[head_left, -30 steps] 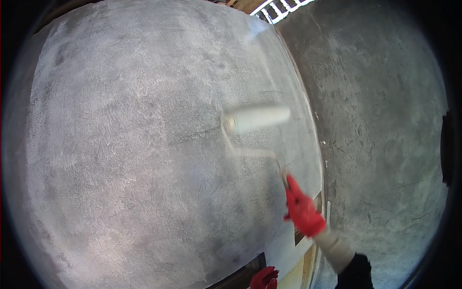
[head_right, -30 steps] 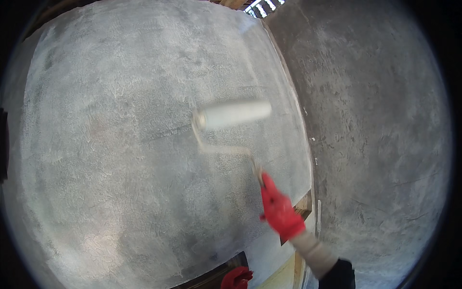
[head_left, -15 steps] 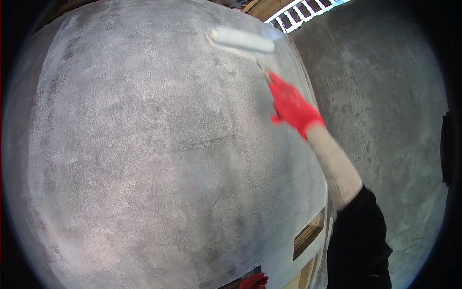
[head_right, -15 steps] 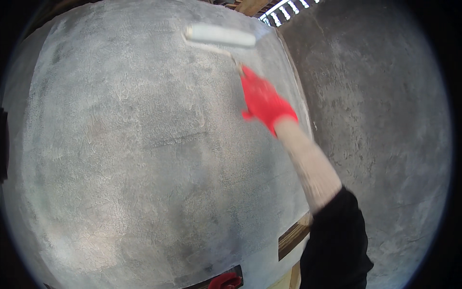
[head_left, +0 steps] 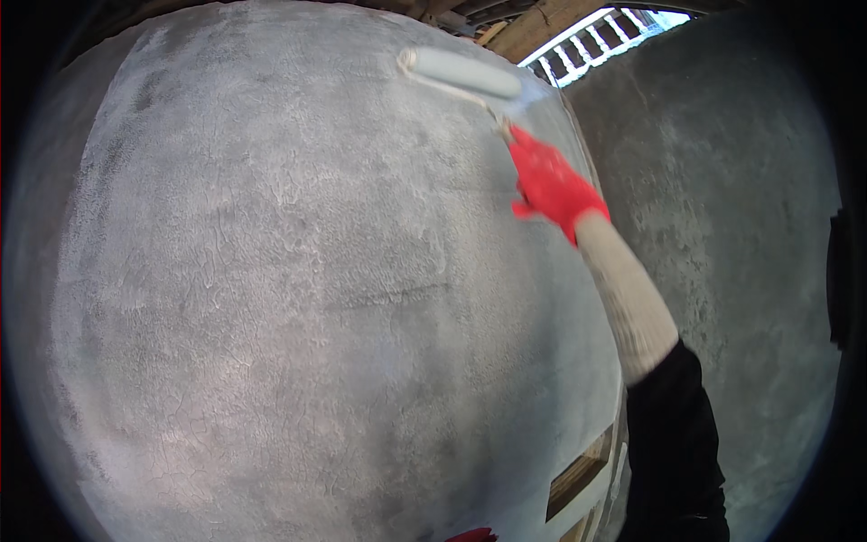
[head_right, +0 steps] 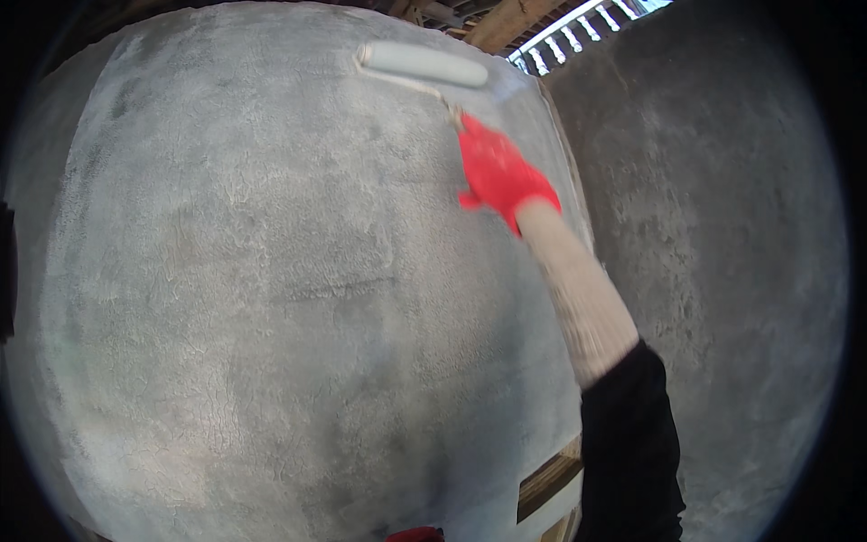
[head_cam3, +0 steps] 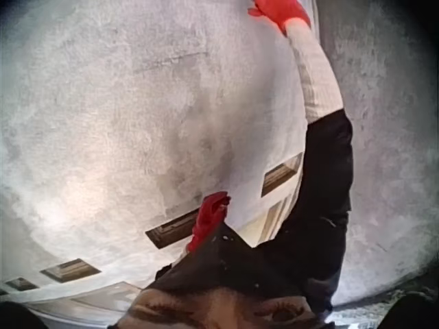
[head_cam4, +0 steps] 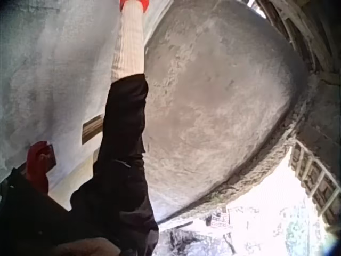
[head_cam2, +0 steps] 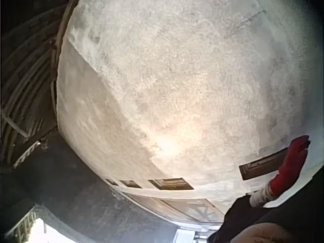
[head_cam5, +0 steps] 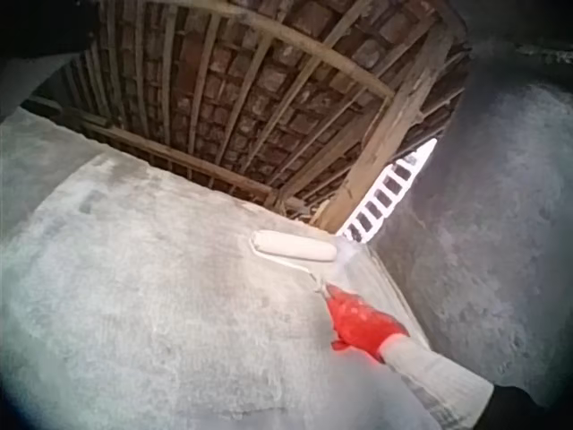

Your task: The person applies paint to an exterior concrete wall using a paint roller.

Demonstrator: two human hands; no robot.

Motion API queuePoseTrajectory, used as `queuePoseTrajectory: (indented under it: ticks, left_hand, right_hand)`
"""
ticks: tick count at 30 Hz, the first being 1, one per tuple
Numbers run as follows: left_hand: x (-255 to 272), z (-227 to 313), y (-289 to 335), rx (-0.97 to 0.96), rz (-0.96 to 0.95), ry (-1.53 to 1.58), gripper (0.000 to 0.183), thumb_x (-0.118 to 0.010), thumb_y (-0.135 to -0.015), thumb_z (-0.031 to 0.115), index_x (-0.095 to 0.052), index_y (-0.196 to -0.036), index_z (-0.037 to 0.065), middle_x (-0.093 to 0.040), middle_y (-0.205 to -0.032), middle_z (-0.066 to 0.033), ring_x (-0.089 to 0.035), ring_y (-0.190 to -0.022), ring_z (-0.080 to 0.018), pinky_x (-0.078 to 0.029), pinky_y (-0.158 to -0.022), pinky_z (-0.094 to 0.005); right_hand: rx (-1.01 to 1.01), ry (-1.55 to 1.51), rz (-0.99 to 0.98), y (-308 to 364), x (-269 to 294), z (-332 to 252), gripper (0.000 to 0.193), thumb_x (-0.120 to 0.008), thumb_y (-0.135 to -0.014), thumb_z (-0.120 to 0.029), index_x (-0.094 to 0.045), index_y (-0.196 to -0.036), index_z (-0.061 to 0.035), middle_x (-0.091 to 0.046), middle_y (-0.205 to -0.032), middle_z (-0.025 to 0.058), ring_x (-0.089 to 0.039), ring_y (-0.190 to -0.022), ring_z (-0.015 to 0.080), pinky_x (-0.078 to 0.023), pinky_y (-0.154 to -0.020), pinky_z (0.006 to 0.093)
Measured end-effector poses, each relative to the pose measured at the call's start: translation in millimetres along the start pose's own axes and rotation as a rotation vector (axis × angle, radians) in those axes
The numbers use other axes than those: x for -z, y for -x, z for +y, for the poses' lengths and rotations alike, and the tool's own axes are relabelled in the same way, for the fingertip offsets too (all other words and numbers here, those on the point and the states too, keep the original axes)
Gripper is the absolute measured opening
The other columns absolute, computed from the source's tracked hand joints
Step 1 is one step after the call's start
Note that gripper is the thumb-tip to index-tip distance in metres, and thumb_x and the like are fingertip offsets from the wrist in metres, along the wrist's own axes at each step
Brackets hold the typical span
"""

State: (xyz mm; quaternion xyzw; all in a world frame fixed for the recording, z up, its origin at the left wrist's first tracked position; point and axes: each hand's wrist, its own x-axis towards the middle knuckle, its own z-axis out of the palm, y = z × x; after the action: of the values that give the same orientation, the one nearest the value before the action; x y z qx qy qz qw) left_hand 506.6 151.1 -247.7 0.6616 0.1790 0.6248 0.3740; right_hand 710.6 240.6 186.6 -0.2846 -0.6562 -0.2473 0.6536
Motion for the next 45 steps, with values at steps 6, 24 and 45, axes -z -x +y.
queuePoseTrajectory:
  ticks: [6, 24, 45]
  left_hand:
    - [3, 25, -7, -0.002, 0.115, 0.024, 0.032, -0.048, -0.093, 0.011, -0.044, -0.123, 0.001, -0.055, -0.110, -0.0108, -0.055, -0.092, -0.0144, -0.044, -0.079, -0.0283]
    - [21, 49, 6, 0.124, 0.329, 0.069, 0.027, -0.045, -0.094, 0.013, -0.048, -0.118, 0.001, -0.056, -0.108, -0.0099, -0.053, -0.100, -0.0158, -0.041, -0.087, -0.0278]
    - [15, 5, 14, 0.062, 0.172, 0.007, 0.022, -0.048, -0.092, 0.009, -0.053, -0.113, 0.000, -0.058, -0.103, -0.0094, -0.055, -0.096, -0.0164, -0.041, -0.087, -0.0268]
  right_hand:
    - [0.098, 0.202, -0.038, -110, 3, 0, 0.049, -0.037, -0.095, -0.041, -0.040, -0.133, -0.0112, -0.049, -0.087, 0.0077, -0.050, -0.067, 0.0137, -0.050, -0.060, 0.0286]
    - [-0.142, -0.045, -0.078, -77, 16, -43, 0.057, -0.043, -0.089, -0.053, -0.041, -0.135, -0.0190, -0.044, -0.065, 0.0005, -0.043, -0.050, 0.0071, -0.040, -0.048, 0.0197]
    - [0.278, 0.111, 0.007, 40, -18, 51, 0.050, -0.042, -0.093, -0.037, -0.035, -0.138, -0.0142, -0.047, -0.066, 0.0044, -0.046, -0.051, 0.0113, -0.045, -0.052, 0.0285]
